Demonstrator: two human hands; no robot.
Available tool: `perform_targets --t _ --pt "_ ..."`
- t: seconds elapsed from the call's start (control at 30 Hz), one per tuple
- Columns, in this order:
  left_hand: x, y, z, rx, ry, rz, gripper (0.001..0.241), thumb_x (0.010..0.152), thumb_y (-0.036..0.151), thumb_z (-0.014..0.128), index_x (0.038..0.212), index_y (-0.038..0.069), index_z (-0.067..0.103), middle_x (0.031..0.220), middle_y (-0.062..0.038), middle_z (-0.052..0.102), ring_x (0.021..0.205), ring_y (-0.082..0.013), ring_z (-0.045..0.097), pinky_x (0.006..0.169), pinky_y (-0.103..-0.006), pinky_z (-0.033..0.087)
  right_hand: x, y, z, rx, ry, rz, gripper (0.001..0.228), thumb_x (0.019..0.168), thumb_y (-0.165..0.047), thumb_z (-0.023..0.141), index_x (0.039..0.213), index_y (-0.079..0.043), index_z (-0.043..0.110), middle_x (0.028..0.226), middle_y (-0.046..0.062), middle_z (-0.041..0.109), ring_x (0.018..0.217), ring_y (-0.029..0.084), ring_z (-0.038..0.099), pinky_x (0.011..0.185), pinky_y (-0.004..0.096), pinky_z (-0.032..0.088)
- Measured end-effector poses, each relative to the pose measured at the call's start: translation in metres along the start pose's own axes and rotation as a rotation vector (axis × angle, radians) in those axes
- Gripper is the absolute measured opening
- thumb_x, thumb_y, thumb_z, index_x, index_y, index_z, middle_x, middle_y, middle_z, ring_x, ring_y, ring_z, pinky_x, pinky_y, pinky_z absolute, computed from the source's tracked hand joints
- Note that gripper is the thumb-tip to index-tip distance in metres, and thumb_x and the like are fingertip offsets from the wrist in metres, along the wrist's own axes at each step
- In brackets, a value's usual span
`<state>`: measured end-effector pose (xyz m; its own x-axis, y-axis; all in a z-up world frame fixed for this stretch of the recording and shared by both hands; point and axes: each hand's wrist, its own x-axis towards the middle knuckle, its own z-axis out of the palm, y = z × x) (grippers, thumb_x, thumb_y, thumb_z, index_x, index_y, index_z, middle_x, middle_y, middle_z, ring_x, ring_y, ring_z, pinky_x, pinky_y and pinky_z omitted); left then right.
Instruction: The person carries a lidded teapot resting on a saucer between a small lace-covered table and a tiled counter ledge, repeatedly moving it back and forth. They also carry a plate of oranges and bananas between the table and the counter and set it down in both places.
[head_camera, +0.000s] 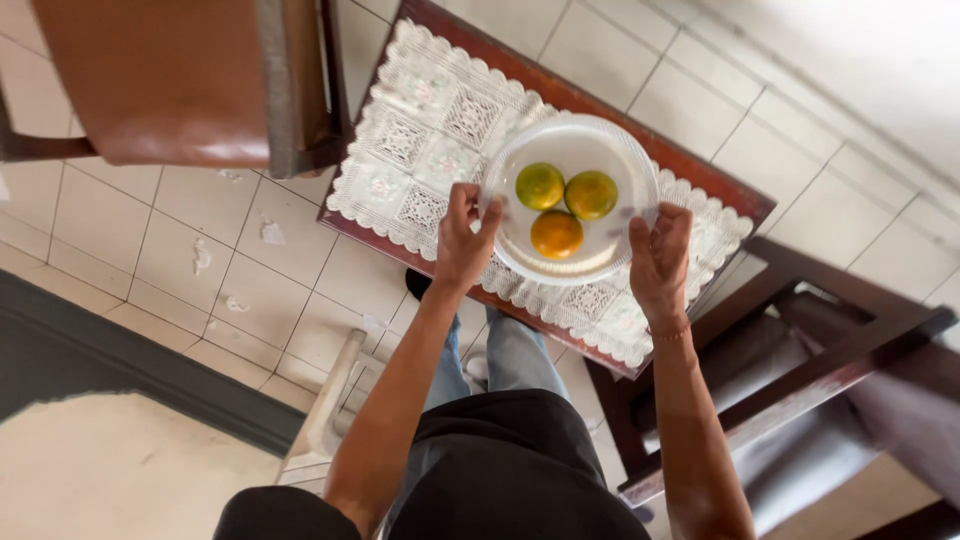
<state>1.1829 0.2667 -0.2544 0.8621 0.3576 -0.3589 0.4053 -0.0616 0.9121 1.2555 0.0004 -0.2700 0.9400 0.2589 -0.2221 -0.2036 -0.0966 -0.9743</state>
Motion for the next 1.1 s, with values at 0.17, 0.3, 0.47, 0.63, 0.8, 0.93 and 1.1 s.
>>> perform_targets --t 0.17,0.3,0.47,0.63,0.8,0.93,1.1 --pt "-0.054 0.071 -0.026 -0.139 0.083 -0.032 0.035 0.103 0.038 0.054 0.110 0.004 0.046 0.101 -0.015 0.071 0.083 -0.0219 0.078 0.065 -0.0353 0.067 -0.017 -0.062 0.010 0.047 -0.107 -0.165 0.023 0.114 -0.011 0.053 0.127 0.002 0.038 0.114 0.014 0.063 0.104 0.016 0.064 0.089 0.027 0.057" --pt "-0.101 0.102 -0.051 -0.161 0.180 -0.007 0.035 0.106 0.036 0.052 0.107 0.001 0.046 0.104 -0.016 0.073 0.083 -0.0210 0.079 0.067 -0.0326 0.064 -0.032 -0.119 0.030 -0.091 -0.123 -0.188 0.019 0.112 -0.007 0.053 0.126 0.002 0.042 0.112 0.013 0.064 0.096 0.013 0.061 0.081 0.025 0.053" --pt "-0.160 0.132 -0.078 -0.216 0.329 -0.023 0.034 0.104 0.034 0.056 0.106 0.001 0.048 0.104 -0.014 0.073 0.084 -0.0184 0.078 0.064 -0.0320 0.059 -0.040 -0.144 0.058 -0.112 -0.258 -0.282 0.019 0.113 -0.011 0.052 0.125 0.000 0.043 0.112 0.011 0.064 0.101 0.011 0.058 0.086 0.026 0.051" --pt "-0.222 0.129 -0.098 -0.247 0.462 -0.033 0.033 0.103 0.035 0.057 0.101 0.003 0.051 0.091 -0.012 0.076 0.069 -0.0115 0.067 0.058 -0.0298 0.050 -0.058 -0.158 0.088 -0.170 -0.382 -0.363 0.021 0.114 -0.015 0.051 0.127 -0.001 0.042 0.116 0.009 0.060 0.109 0.010 0.056 0.091 0.026 0.050" --pt "-0.286 0.108 -0.109 -0.241 0.670 -0.126 0.046 0.104 0.043 0.055 0.082 0.003 0.051 0.064 -0.005 0.052 0.059 -0.0108 0.047 0.055 -0.0319 0.043 -0.090 -0.187 0.125 -0.248 -0.521 -0.323 0.026 0.112 -0.018 0.051 0.131 -0.002 0.044 0.115 0.003 0.057 0.103 0.008 0.053 0.089 0.023 0.047" --pt "-0.350 0.092 -0.114 -0.272 0.836 -0.139 0.049 0.103 0.044 0.055 0.076 0.004 0.050 0.060 -0.003 0.046 0.057 -0.0121 0.041 0.052 -0.0332 0.038 -0.119 -0.188 0.161 -0.204 -0.716 -0.310 0.027 0.112 -0.019 0.054 0.132 -0.003 0.047 0.109 0.001 0.055 0.093 0.006 0.047 0.081 0.021 0.044" --pt "-0.444 0.059 -0.106 -0.351 1.063 -0.117 0.047 0.102 0.042 0.058 0.076 0.004 0.050 0.062 -0.001 0.044 0.060 -0.0098 0.038 0.054 -0.0306 0.036 -0.179 -0.181 0.209 -0.252 -0.897 -0.346 0.028 0.109 -0.016 0.057 0.132 -0.002 0.050 0.102 -0.001 0.053 0.086 0.005 0.043 0.076 0.020 0.041"
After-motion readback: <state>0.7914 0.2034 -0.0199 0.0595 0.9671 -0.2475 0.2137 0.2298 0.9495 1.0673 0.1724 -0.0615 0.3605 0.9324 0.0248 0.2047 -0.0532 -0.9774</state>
